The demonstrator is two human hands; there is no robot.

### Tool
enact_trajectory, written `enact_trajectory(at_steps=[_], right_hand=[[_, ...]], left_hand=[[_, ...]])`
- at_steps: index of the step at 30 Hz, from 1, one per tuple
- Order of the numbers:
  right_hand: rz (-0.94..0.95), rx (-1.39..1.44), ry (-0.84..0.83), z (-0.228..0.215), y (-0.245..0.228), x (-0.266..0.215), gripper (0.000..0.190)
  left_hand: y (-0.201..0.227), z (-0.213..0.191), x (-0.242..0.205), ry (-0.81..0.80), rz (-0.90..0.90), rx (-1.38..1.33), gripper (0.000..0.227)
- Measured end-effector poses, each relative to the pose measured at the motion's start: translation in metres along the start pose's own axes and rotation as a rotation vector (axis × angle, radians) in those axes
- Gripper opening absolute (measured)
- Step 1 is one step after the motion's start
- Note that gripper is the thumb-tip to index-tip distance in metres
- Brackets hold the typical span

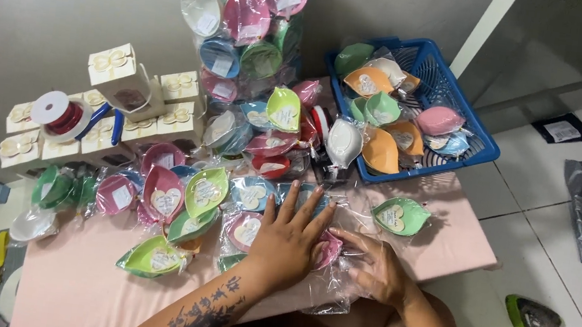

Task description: Packing small, colorful, leaf-shaped plastic containers into clear plastic bags.

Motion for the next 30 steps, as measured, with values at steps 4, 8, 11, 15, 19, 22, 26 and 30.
enact_trajectory(at_steps=[4,8,11,15,19,22,26,30], right_hand=[[-0.136,0.127,0.129,-0.007,0.003,0.004,0.056],[-0.433,-0.462,0.609,-0.06,-0.025,0.006,0.033],[-0.464,-0.614,0.819,-0.103,-0.065,0.019,0.033],[-0.425,-0.875,0.805,-0.153,-0.1,0.067,0.034],[-0.526,-1.141,0.534,-0.187,-0.075,0.145,0.035],[0.017,-1.269,0.286,-0.2,-0.041,0.189,0.053],[0.35,-1.319,0.182,-0.197,-0.023,0.212,0.061],[0.166,-1.506,0.225,-0.217,0.017,0.219,0.05]], left_hand=[[-0.003,0.011,-0.004,-0.054,-0.007,-0.014,0.068],[-0.007,0.027,-0.013,0.578,0.138,0.4,0.067],[-0.007,0.03,-0.014,0.542,0.12,0.349,0.065],[-0.006,0.025,-0.013,0.541,0.116,0.336,0.066],[-0.005,0.024,-0.014,0.483,0.102,0.273,0.066],[-0.006,0.021,-0.012,0.532,0.114,0.317,0.066],[-0.005,0.016,-0.012,0.53,0.129,0.343,0.067],[-0.005,0.018,-0.011,0.521,0.13,0.358,0.066]])
Point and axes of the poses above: each hand's wrist, its own x-axis towards the middle knuckle, its own z-axis out of the palm, y = z × x, the point moved 4 cm from there along x, towards the middle knuckle, and after that the axes turned 15 degrees about y, right-handed, at the moved point
